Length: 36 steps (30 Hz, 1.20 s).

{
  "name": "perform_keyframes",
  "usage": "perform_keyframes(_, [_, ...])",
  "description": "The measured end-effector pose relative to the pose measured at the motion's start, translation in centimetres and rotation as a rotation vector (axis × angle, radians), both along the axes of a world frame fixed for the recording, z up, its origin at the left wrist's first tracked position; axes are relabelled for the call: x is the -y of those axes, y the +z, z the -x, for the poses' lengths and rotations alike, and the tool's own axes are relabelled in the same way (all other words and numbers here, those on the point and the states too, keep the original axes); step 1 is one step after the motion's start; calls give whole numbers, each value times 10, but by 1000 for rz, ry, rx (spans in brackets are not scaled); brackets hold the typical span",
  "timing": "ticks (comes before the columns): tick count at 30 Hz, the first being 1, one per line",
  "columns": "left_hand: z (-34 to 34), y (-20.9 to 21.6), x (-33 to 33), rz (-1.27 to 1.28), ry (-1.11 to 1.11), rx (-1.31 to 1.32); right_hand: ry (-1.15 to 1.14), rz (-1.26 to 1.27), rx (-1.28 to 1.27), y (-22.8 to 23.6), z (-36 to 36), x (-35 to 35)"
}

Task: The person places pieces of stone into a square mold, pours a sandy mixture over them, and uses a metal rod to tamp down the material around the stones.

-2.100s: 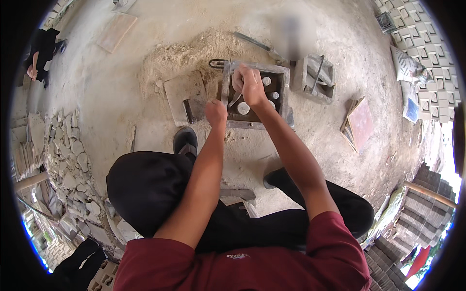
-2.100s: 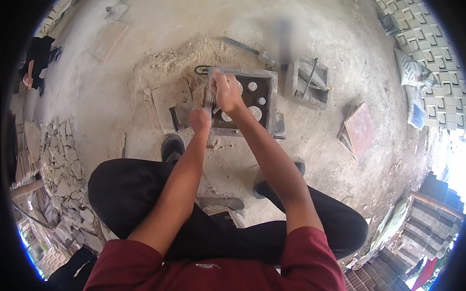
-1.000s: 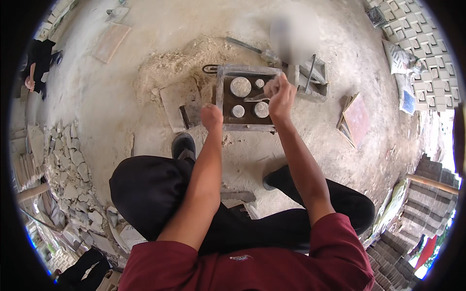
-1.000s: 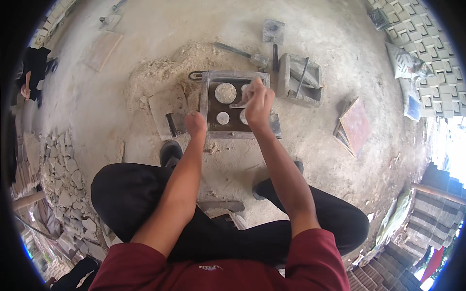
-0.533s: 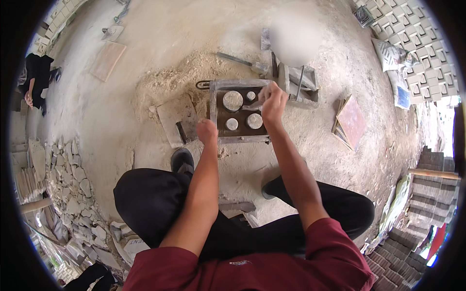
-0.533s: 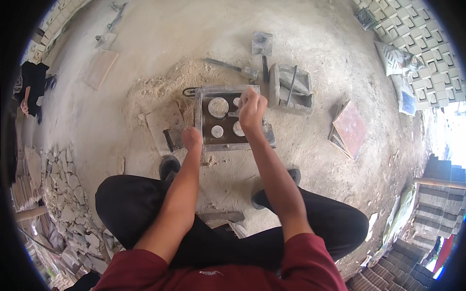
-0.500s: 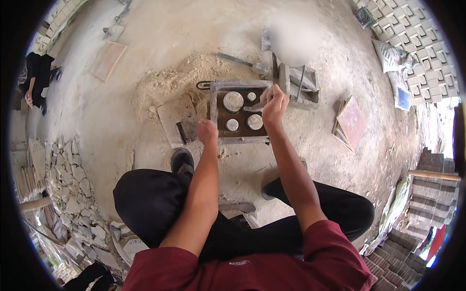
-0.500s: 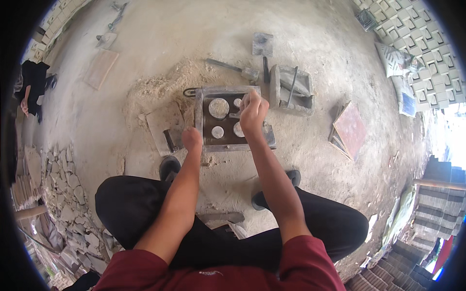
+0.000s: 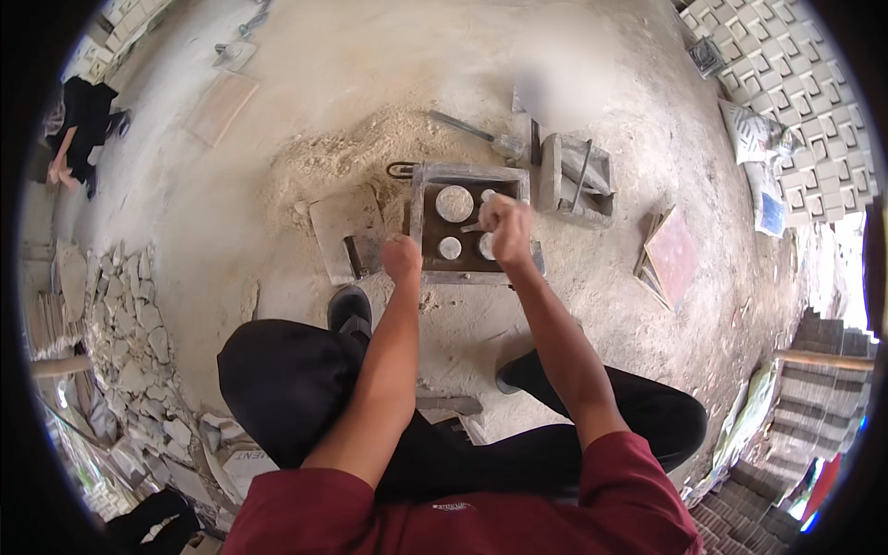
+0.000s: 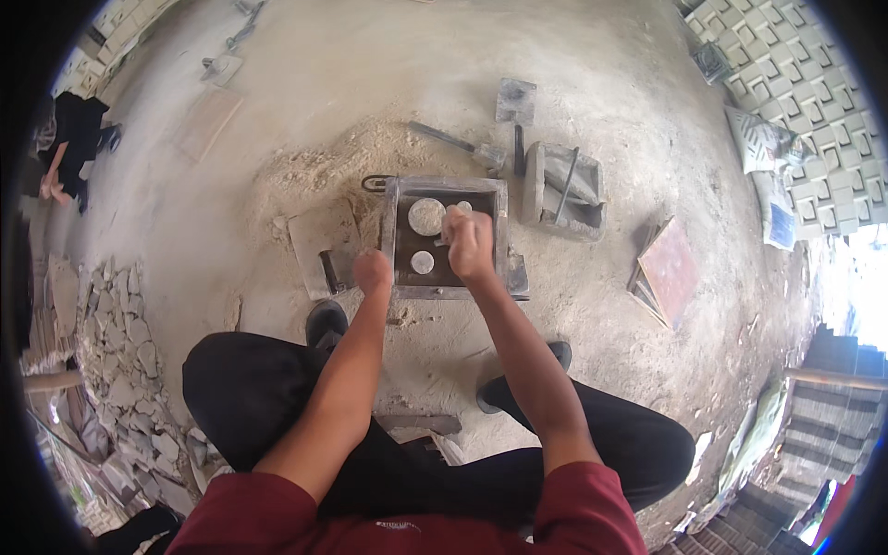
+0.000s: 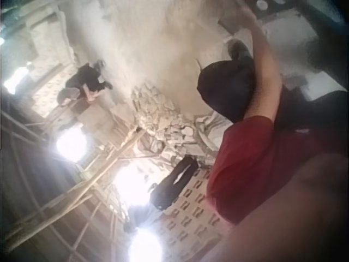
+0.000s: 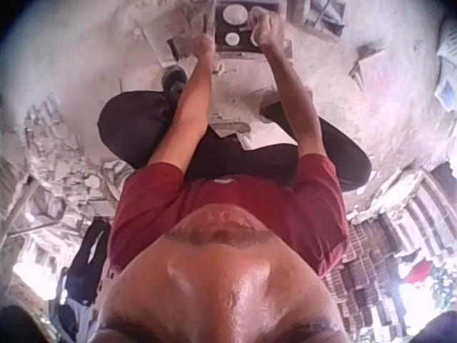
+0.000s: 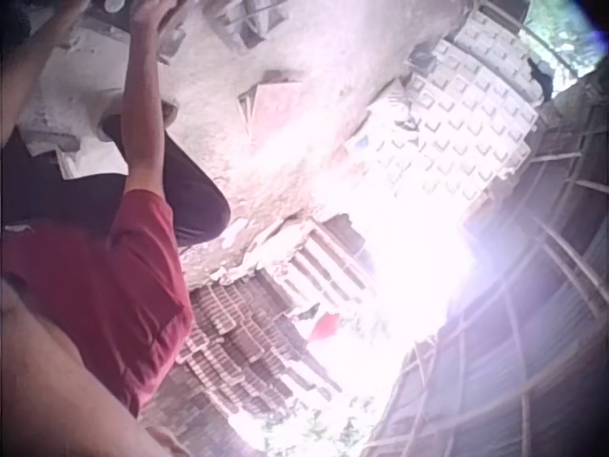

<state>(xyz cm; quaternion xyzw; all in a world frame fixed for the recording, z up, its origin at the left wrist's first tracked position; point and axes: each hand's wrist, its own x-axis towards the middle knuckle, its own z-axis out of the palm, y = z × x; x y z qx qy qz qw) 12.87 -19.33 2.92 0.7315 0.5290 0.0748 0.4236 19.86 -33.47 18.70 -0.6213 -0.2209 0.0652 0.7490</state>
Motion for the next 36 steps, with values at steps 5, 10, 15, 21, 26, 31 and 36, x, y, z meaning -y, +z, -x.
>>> perform_keyframes(5, [3,-5,-10,15,-20,-54,-210,-5,-113,3,15,-28])
perform_keyframes(10, [-2,5,6,58,-20,-48,-281,40,-177,0,3,-25])
perform_keyframes(15, [-1,-1,-8,57,-66,-118,-338,-40,-303,11,14,-25])
perform_keyframes(21, [-1,3,-3,78,-29,-57,-598,6,-297,25,39,-32])
perform_keyframes(26, [-10,-6,2,115,-18,-107,-533,-91,-434,19,44,-21])
perform_keyframes(31, [-5,-16,4,47,-74,-124,-557,-99,-406,13,47,-11])
perform_keyframes(36, [-1,-3,-4,71,-105,-164,-576,191,-253,14,60,-30])
